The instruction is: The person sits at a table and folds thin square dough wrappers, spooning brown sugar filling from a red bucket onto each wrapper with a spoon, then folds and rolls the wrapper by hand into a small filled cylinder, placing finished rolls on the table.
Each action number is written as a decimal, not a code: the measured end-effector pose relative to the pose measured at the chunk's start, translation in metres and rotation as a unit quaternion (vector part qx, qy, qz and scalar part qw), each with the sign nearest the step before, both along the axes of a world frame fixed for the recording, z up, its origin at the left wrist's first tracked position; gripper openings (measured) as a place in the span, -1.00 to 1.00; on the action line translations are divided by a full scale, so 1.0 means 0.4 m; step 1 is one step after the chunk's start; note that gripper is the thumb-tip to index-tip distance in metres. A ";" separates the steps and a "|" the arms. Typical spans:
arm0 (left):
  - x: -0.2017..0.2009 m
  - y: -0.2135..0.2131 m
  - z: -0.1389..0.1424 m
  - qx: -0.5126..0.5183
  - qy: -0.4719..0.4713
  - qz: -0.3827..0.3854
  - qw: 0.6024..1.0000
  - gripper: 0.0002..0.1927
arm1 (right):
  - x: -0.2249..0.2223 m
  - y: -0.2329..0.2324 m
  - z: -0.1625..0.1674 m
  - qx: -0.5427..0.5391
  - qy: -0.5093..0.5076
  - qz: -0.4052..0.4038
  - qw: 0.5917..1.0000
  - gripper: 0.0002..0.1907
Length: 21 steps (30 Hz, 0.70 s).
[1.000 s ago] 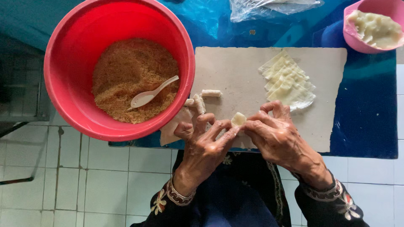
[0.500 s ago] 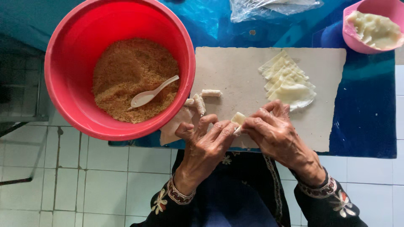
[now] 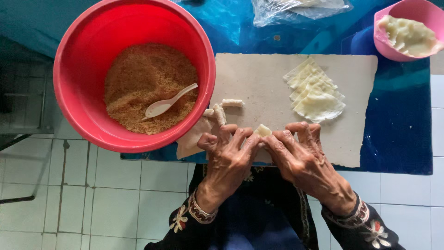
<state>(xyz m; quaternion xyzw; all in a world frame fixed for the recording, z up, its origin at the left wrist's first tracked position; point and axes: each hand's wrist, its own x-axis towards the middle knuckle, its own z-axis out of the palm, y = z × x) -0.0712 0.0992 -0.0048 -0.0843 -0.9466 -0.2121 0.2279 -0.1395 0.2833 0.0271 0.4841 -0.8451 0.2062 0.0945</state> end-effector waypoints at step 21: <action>0.038 -0.011 -0.022 0.018 0.023 -0.065 0.997 -0.57 | -0.058 0.005 -0.003 -0.049 -0.138 0.027 0.989 -0.76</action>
